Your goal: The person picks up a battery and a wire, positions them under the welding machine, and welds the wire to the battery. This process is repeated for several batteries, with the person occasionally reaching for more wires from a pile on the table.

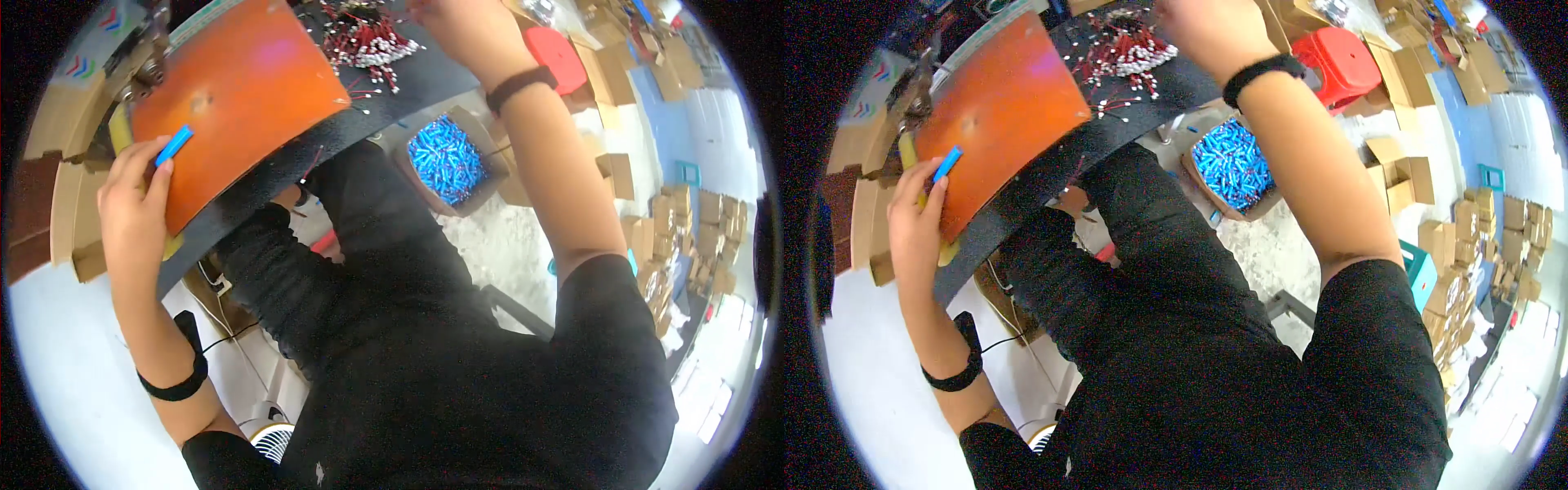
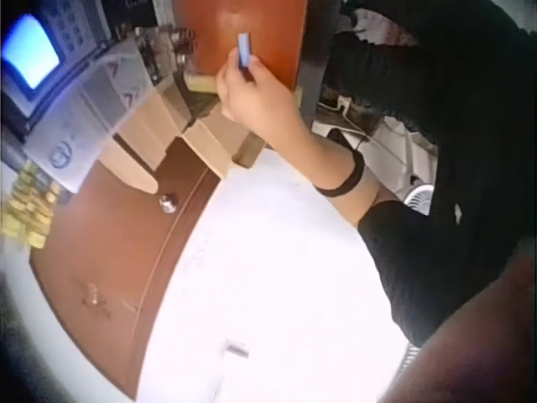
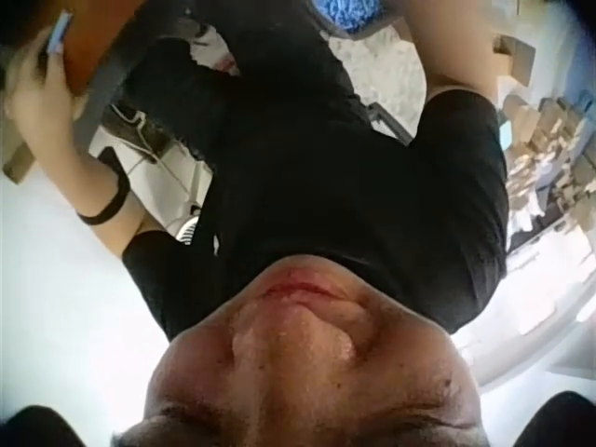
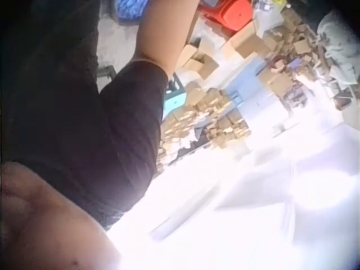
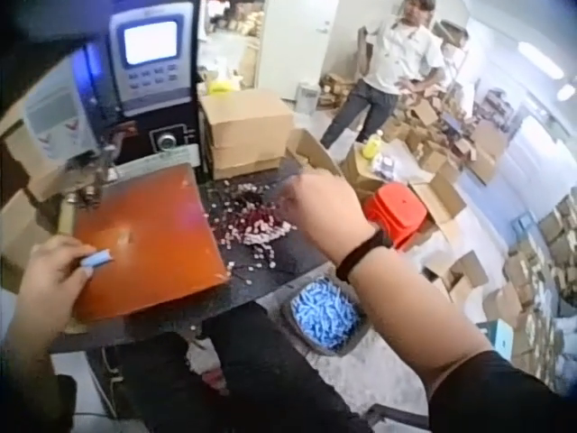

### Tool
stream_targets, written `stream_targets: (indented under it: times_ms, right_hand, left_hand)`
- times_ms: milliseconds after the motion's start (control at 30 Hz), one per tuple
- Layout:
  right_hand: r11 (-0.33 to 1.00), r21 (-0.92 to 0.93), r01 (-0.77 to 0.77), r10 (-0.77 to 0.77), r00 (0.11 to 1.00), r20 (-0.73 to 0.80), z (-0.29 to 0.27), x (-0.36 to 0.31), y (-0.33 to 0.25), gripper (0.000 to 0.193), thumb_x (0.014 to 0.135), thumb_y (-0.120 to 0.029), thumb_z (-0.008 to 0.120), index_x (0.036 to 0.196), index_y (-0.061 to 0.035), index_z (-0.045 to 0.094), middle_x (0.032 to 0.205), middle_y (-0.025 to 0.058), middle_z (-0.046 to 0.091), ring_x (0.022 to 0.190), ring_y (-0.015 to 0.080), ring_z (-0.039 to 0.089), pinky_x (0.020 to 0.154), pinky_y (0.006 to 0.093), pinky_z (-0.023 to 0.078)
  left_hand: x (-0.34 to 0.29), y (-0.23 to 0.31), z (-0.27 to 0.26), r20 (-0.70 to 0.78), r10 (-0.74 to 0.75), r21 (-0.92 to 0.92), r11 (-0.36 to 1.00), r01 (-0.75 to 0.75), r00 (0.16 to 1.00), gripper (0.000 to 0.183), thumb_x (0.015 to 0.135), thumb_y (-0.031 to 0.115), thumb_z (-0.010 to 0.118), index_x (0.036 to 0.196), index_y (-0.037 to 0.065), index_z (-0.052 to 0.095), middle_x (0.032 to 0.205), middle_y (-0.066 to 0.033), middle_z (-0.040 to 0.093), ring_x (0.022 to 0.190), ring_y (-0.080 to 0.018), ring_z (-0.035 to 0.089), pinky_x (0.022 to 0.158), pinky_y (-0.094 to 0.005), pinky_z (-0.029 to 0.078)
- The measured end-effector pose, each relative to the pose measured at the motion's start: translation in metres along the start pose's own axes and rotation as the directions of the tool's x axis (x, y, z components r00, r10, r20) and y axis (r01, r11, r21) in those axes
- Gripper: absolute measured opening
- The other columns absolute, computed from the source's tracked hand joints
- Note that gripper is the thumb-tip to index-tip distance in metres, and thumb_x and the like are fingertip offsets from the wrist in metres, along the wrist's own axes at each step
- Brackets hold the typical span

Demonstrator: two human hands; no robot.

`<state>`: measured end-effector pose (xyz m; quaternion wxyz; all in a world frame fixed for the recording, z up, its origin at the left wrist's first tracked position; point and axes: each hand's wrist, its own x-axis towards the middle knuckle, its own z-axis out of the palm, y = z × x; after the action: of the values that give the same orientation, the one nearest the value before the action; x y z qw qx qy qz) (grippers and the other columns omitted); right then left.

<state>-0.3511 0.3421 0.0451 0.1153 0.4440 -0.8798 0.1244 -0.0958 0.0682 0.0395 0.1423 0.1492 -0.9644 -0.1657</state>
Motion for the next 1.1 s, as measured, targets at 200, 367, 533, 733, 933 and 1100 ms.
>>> stream_targets:
  times_ms: [200,367,533,733,933,1100]
  right_hand:
    - [0.995,0.034,-0.099,0.103,0.984,-0.144,-0.033,0.005,0.008,0.019,0.084,-0.017,0.055,0.086,-0.0030,0.068,0.081,0.0217,0.066,0.080,0.0396,0.064,0.074,0.0477,0.052]
    - [0.907,0.396,-0.141,0.279,0.906,-0.318,-0.037,-0.016,0.028,0.020,0.085,-0.018,0.056,0.088,0.0003,0.064,0.084,0.0242,0.065,0.081,0.0403,0.063,0.072,0.0447,0.051]
    - [0.563,0.821,-0.098,0.485,0.844,-0.232,0.017,-0.047,0.041,0.015,0.091,-0.011,0.060,0.098,-0.0004,0.068,0.086,0.0036,0.067,0.081,0.0125,0.062,0.072,0.0268,0.049]
    - [0.210,0.960,0.187,0.333,0.909,-0.250,0.029,-0.038,-0.032,0.006,0.089,-0.001,0.059,0.093,0.0019,0.063,0.092,0.0036,0.062,0.083,0.0104,0.058,0.076,0.0243,0.047]
    - [0.048,0.997,0.054,0.289,0.955,-0.065,0.041,0.005,-0.093,0.010,0.089,-0.002,0.061,0.098,0.0022,0.064,0.089,0.0040,0.065,0.084,0.0104,0.060,0.077,0.0241,0.048]
    - [0.077,0.993,0.086,0.318,0.942,-0.106,0.052,0.013,-0.109,0.011,0.090,-0.003,0.061,0.099,0.0015,0.064,0.090,0.0039,0.065,0.083,0.0098,0.060,0.077,0.0233,0.047]
  left_hand:
    - [0.005,-0.011,-0.007,0.083,-0.095,-0.042,0.994,0.098,0.992,0.023,0.088,0.007,0.061,0.110,0.000,0.061,0.102,-0.0112,0.063,0.094,-0.0235,0.059,0.087,-0.0303,0.045]
    - [0.015,0.001,-0.010,0.124,-0.090,0.111,0.991,0.076,0.988,0.022,0.089,0.007,0.060,0.110,0.001,0.062,0.100,-0.0102,0.062,0.094,-0.0221,0.057,0.087,-0.0301,0.045]
    - [0.004,0.012,-0.004,-0.022,-0.065,0.027,0.998,0.065,0.998,0.024,0.087,0.011,0.067,0.109,0.003,0.063,0.101,-0.0099,0.063,0.092,-0.0218,0.061,0.084,-0.0323,0.047]
    - [-0.001,0.037,0.030,-0.145,-0.247,-0.563,0.817,0.125,0.958,0.034,0.087,-0.001,0.067,0.120,0.000,0.061,0.107,-0.0068,0.062,0.097,-0.0146,0.061,0.087,-0.0273,0.050]
    - [0.021,0.032,0.044,-0.151,-0.297,-0.699,0.706,0.111,0.943,0.026,0.084,0.002,0.071,0.109,-0.002,0.067,0.105,-0.0080,0.064,0.088,-0.0139,0.065,0.081,-0.0257,0.051]
    - [0.020,0.035,0.037,-0.168,-0.298,-0.568,0.808,0.154,0.940,0.025,0.083,0.008,0.072,0.105,-0.003,0.068,0.095,-0.0110,0.069,0.085,-0.0163,0.066,0.077,-0.0259,0.050]
